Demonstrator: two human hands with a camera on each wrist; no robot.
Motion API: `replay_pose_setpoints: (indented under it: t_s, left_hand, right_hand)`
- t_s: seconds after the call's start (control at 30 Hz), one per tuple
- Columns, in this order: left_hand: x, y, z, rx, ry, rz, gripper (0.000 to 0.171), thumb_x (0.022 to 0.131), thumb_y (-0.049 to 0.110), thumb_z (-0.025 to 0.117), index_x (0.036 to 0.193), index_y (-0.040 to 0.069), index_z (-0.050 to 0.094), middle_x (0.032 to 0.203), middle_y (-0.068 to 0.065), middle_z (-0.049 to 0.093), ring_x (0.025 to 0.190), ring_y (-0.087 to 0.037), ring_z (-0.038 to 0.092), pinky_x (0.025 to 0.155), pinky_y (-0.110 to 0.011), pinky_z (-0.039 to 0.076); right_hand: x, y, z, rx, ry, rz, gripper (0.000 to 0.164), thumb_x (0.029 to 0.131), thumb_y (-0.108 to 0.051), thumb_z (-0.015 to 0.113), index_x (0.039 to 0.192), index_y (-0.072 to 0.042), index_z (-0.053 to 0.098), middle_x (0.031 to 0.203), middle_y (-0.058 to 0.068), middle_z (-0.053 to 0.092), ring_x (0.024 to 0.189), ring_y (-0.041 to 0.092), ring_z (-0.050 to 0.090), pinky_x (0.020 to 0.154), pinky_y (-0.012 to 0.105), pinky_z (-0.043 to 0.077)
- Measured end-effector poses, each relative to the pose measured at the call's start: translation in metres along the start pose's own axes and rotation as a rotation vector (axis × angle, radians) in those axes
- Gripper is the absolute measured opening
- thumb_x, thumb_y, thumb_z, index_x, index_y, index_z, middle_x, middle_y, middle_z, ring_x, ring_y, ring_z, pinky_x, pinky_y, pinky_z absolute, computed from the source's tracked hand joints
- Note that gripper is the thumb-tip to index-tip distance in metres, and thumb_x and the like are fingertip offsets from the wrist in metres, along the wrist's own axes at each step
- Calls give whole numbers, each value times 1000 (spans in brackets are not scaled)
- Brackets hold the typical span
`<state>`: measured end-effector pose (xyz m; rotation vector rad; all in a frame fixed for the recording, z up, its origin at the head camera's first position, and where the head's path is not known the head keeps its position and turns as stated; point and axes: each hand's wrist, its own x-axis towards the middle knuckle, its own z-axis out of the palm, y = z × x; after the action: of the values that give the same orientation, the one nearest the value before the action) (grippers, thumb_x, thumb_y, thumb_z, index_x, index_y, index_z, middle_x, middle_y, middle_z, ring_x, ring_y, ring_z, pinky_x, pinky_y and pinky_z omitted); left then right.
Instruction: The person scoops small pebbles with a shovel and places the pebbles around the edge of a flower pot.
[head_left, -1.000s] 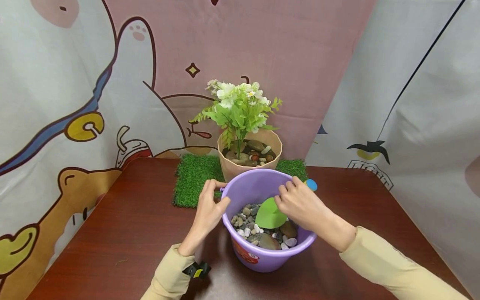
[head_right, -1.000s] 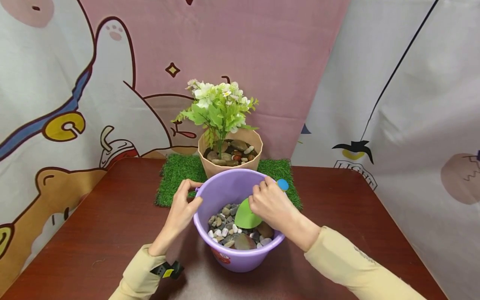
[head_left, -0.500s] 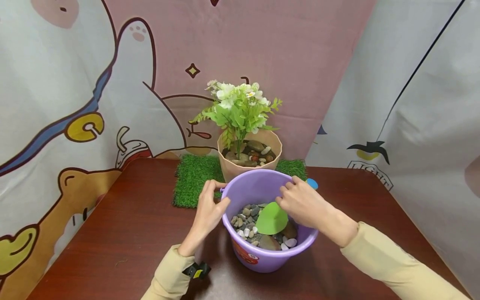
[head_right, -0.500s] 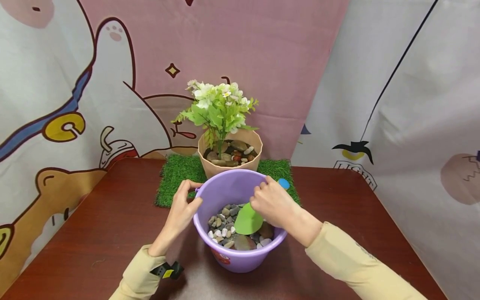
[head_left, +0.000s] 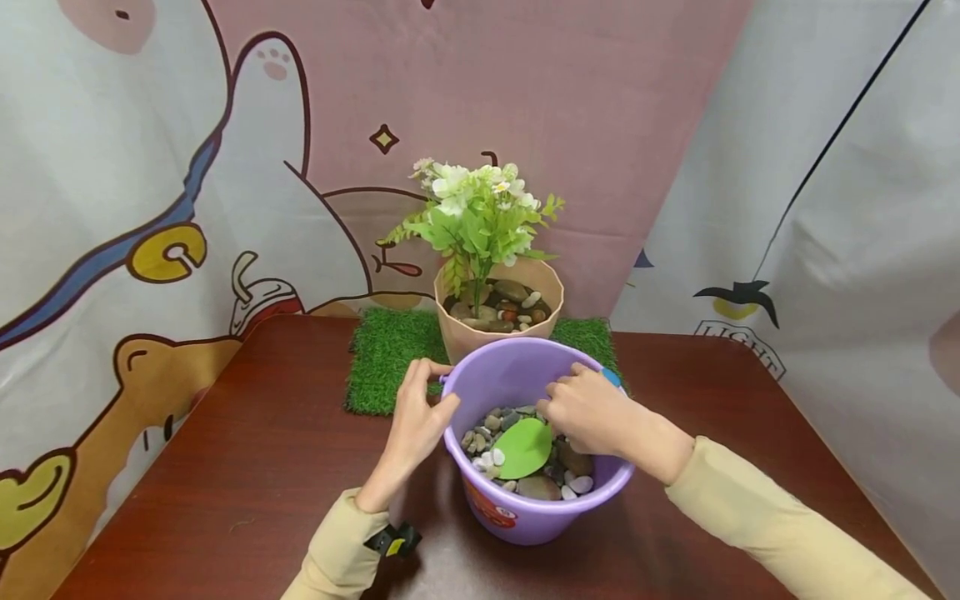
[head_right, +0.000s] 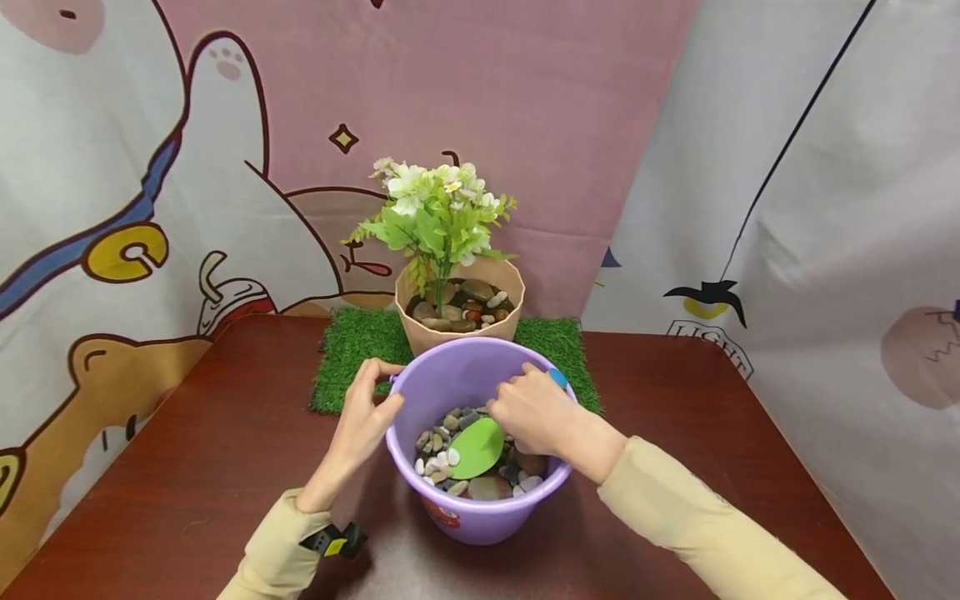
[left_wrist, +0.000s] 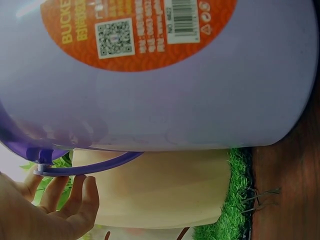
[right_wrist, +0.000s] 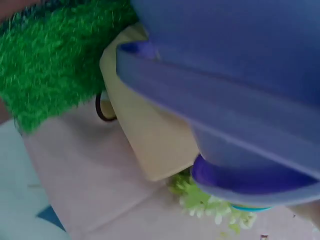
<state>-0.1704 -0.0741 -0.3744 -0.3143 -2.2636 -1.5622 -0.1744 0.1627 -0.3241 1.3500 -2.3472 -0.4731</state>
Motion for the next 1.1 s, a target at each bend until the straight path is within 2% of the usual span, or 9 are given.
replay_pose_setpoints:
  t_s: [0.17,0.3,0.53,0.73,0.97,1.1]
  left_hand:
    - [0,0,0,0,13,10,31,69,3,57,99,1,62,97,-14,56,90,-22,56,71,-20,48]
    - [0,0,0,3,10,13,31,69,4,57,100,0,62,97,-14,56,90,-22,56,71,-20,48]
    - [0,0,0,-4,7,15,31,70,3,56,100,-1,61,98,-15,55,94,-26,58,72,-21,49]
    - [0,0,1,2,6,12,32,69,5,57,100,0,61,98,-14,56,92,-24,57,72,-21,49]
    - [0,0,0,12,9,23,33,69,7,56,100,0,61,96,-14,56,86,-20,53,70,-22,47]
    - [0,0,0,9,6,13,33,69,7,56,100,0,61,97,-14,55,87,-19,52,71,-25,48]
  right_hand:
    - [2,-4,4,88,-11,60,24,65,-25,77,62,-16,55,56,-3,53,49,19,51,50,32,33]
    - [2,-6,7,101,1,91,26,64,-24,78,63,-15,54,58,-2,53,49,18,51,50,32,34]
    - [2,-6,7,111,14,100,25,63,-20,77,64,-14,53,60,-1,53,51,18,51,51,32,35]
    - [4,-4,7,125,7,114,24,65,-22,77,65,-14,54,60,-2,53,53,18,52,52,32,37]
    - [3,-4,7,236,-10,133,28,70,-27,77,66,-17,52,59,-8,48,49,12,43,53,29,36]
    - [3,-4,6,250,-18,147,28,71,-28,77,66,-17,52,60,-8,48,49,11,42,54,28,36]
